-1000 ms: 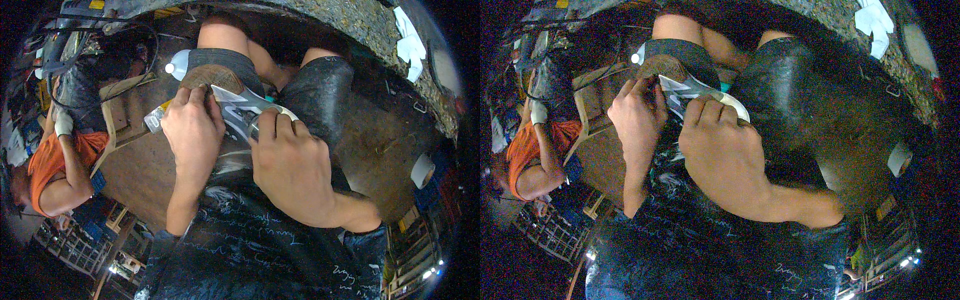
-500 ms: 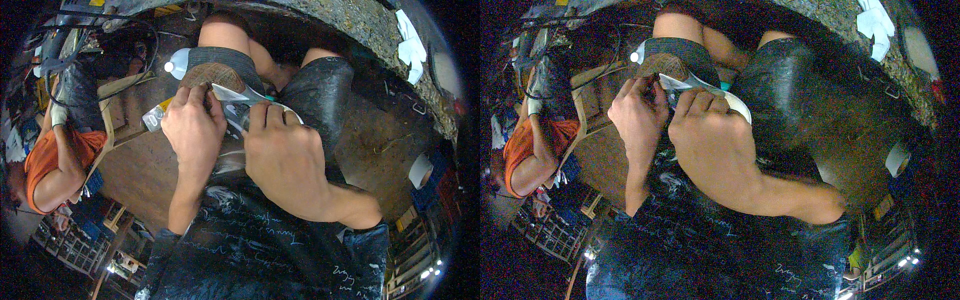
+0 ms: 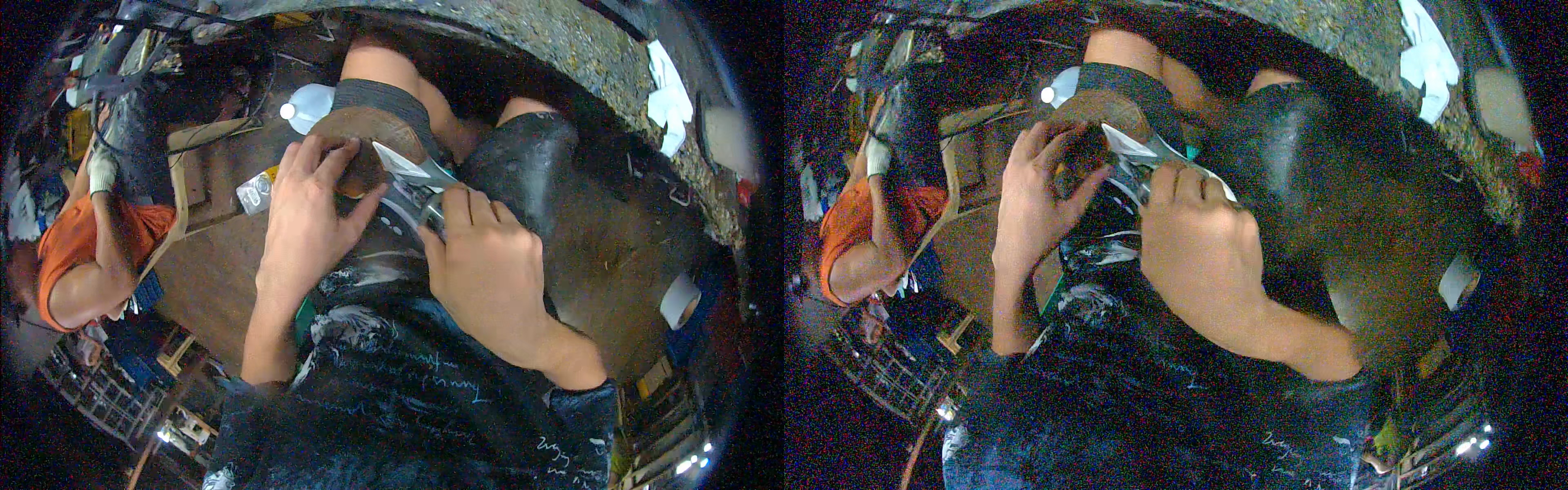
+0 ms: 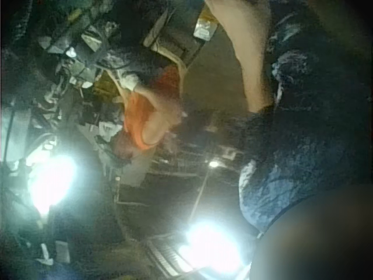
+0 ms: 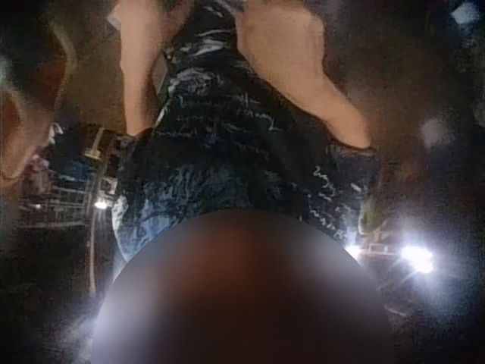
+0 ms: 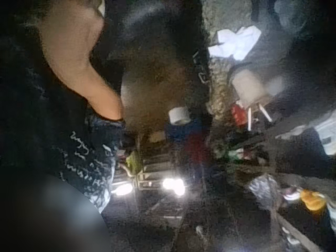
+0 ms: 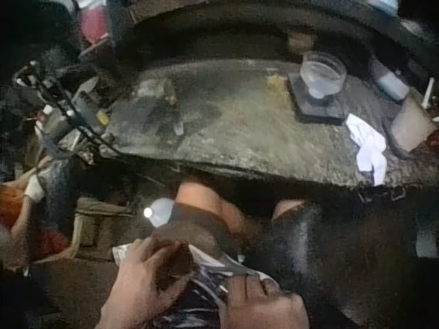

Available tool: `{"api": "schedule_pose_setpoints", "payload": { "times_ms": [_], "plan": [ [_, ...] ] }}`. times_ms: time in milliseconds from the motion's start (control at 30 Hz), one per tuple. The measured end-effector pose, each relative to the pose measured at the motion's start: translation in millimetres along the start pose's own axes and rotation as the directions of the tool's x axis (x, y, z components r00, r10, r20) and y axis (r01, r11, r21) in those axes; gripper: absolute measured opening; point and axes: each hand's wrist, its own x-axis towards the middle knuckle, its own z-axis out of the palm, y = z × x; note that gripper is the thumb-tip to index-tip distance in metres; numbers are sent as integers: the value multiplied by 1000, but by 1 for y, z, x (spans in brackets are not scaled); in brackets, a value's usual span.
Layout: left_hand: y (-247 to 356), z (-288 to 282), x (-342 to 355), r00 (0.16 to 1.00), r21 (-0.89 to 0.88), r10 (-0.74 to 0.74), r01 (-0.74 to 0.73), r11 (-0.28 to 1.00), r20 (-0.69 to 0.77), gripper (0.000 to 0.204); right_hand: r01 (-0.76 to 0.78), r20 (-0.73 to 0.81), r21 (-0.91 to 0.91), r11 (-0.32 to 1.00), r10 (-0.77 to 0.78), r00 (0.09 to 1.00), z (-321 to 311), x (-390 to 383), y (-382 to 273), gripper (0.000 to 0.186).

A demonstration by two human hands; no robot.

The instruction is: The person applies glue to the sole of a black and white sneaker using a small bottle and a wooden stick. They repeatedly apply adhesive along the edge of the sole and press the parts together.

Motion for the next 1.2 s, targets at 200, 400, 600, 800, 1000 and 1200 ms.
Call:
{"api": "schedule_pose_setpoints", "payload": {
  "times_ms": [200,400,600,800,1000,1200],
  "plan": [
    [-29,-15,6,978,-94,187,-179,979,88,69,-68,100,148,987,53,994,-17,-5,12,38],
    [-64,-8,17,913,-129,402,-391,911,71,61,-155,92,285,946,134,987,-31,-7,37,34],
    [-73,15,19,809,198,588,-574,795,-18,54,-255,136,425,869,217,967,-30,-17,67,41],
    [-72,23,34,777,279,627,-591,757,-59,53,-262,-30,481,837,314,949,14,-27,70,47],
    [-72,13,31,786,361,617,-586,725,37,50,-278,-78,478,833,356,931,27,-31,65,52],
    [-66,9,38,836,240,546,-541,806,51,42,-308,-87,452,837,384,919,28,-31,67,54]
  ]
}}
